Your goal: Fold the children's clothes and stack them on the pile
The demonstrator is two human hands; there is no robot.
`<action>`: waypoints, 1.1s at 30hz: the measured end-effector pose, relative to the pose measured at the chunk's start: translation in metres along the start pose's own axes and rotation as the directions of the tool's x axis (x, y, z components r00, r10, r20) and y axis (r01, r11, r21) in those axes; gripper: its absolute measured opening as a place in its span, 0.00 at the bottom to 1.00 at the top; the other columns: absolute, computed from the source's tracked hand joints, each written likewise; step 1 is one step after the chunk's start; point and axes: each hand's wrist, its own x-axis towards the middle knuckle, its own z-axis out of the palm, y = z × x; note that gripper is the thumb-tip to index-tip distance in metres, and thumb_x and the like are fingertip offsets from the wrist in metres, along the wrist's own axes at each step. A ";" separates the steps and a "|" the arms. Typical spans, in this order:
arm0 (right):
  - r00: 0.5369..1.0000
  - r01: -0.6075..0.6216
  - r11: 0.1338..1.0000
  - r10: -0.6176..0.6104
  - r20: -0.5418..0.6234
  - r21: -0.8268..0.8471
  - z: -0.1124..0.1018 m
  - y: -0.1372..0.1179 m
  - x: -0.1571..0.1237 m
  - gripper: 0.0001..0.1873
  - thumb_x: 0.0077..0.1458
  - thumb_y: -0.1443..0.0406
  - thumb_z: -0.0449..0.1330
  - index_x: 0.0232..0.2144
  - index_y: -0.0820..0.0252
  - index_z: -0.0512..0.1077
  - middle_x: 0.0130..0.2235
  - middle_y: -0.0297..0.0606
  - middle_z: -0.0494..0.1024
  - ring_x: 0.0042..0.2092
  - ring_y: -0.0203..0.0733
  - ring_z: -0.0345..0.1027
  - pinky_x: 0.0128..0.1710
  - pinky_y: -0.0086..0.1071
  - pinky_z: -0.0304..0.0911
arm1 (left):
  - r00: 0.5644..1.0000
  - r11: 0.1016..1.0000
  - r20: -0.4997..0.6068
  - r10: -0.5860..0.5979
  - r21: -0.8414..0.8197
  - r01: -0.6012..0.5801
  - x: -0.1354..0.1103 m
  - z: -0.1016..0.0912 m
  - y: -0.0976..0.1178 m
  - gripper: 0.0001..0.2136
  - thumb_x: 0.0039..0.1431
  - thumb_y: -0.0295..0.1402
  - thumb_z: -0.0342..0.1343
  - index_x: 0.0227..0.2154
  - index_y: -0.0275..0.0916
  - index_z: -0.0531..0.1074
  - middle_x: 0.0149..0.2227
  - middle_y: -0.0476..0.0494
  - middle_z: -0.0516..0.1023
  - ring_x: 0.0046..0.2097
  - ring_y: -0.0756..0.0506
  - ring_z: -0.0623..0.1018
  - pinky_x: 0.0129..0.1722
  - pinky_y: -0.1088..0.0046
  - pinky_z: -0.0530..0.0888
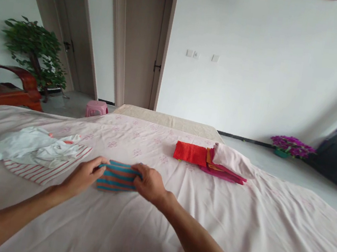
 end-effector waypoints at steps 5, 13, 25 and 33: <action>0.963 -0.268 0.926 0.250 -0.100 -0.266 0.002 0.014 0.059 0.24 0.61 0.66 0.49 0.58 0.57 0.68 0.56 0.43 0.74 0.55 0.47 0.68 0.55 0.39 0.61 | 0.994 0.972 -0.105 0.029 0.233 -0.004 0.056 0.017 -0.003 0.18 0.60 0.27 0.47 0.52 0.38 0.70 0.51 0.38 0.78 0.53 0.43 0.77 0.55 0.64 0.71; 1.000 -0.025 0.932 0.029 0.006 -0.363 0.065 0.025 0.038 0.26 0.68 0.61 0.45 0.65 0.60 0.58 0.66 0.46 0.61 0.68 0.48 0.48 0.67 0.46 0.43 | 0.961 0.877 0.060 0.271 0.395 -0.273 0.024 0.083 -0.009 0.21 0.67 0.34 0.43 0.60 0.34 0.66 0.62 0.33 0.68 0.66 0.37 0.64 0.65 0.50 0.58; 0.986 -0.164 0.892 0.164 -0.037 -0.421 0.069 0.053 0.031 0.25 0.69 0.58 0.43 0.65 0.56 0.58 0.67 0.43 0.58 0.69 0.46 0.48 0.66 0.48 0.45 | 0.966 0.980 -0.243 -0.089 0.150 0.128 0.040 0.042 -0.072 0.20 0.64 0.36 0.41 0.51 0.33 0.70 0.53 0.33 0.76 0.55 0.41 0.75 0.56 0.61 0.70; 0.983 -0.170 0.910 0.182 -0.002 -0.379 0.056 0.022 0.060 0.20 0.68 0.59 0.45 0.53 0.57 0.71 0.57 0.44 0.73 0.66 0.48 0.51 0.65 0.49 0.41 | 0.951 0.954 0.078 -0.299 0.034 0.297 0.000 -0.001 -0.054 0.15 0.60 0.40 0.45 0.31 0.40 0.75 0.31 0.46 0.80 0.32 0.47 0.79 0.34 0.75 0.69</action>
